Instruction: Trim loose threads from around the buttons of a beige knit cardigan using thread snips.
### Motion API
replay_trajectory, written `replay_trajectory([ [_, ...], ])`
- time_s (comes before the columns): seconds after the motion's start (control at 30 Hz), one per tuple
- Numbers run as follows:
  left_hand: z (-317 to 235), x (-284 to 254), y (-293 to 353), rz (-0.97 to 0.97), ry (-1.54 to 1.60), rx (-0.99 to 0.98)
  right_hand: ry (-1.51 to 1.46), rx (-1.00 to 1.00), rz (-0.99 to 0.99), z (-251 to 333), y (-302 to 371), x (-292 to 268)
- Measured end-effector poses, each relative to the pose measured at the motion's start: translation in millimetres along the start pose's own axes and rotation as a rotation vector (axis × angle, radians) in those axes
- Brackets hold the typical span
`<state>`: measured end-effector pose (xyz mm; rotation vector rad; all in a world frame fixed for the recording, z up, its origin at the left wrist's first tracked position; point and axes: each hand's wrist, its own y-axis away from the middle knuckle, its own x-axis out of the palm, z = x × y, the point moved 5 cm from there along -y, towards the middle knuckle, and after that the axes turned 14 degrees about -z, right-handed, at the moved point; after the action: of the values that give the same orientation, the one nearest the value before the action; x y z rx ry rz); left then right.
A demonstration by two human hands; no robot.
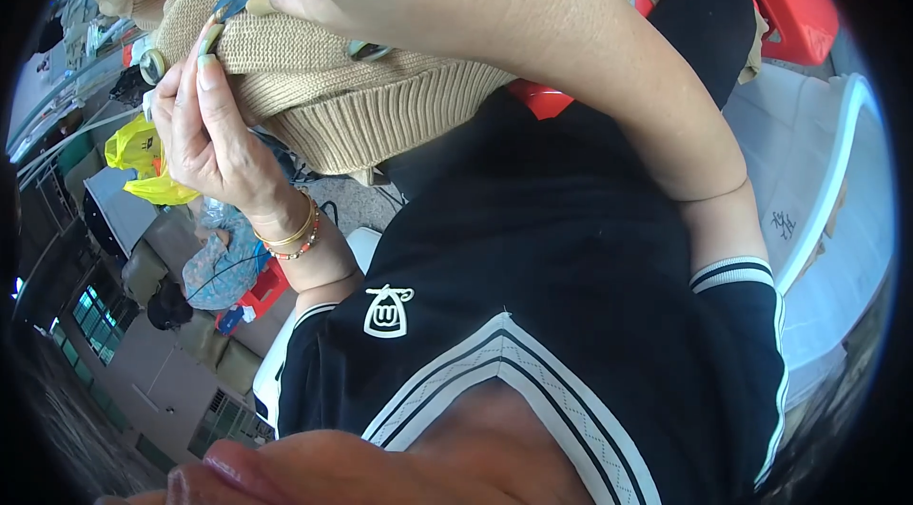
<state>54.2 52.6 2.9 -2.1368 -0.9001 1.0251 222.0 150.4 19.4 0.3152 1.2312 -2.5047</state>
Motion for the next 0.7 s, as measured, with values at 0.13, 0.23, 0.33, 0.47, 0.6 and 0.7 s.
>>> replay_trajectory([
  [0.13, 1, 0, 0, -0.072, 0.064, -0.076, 0.021, 0.039, 0.042, 4, -4, 2],
  [0.23, 5, 1, 1, -0.085, 0.067, -0.130, -0.022, 0.063, 0.050, 1, -7, 4],
  [0.33, 8, 0, 0, -0.110, 0.109, -0.199, -0.106, 0.291, 0.163, -8, -18, 10],
  [0.47, 16, 3, -4, -0.125, 0.179, -0.290, 0.240, -0.026, 0.134, 11, -18, 8],
  [0.6, 12, 4, 2, -0.148, 0.210, -0.284, 0.222, -0.034, 0.099, 12, -9, 6],
  [0.7, 10, 2, 8, -0.158, 0.227, -0.282, 0.196, -0.055, 0.059, 12, -2, 6],
])
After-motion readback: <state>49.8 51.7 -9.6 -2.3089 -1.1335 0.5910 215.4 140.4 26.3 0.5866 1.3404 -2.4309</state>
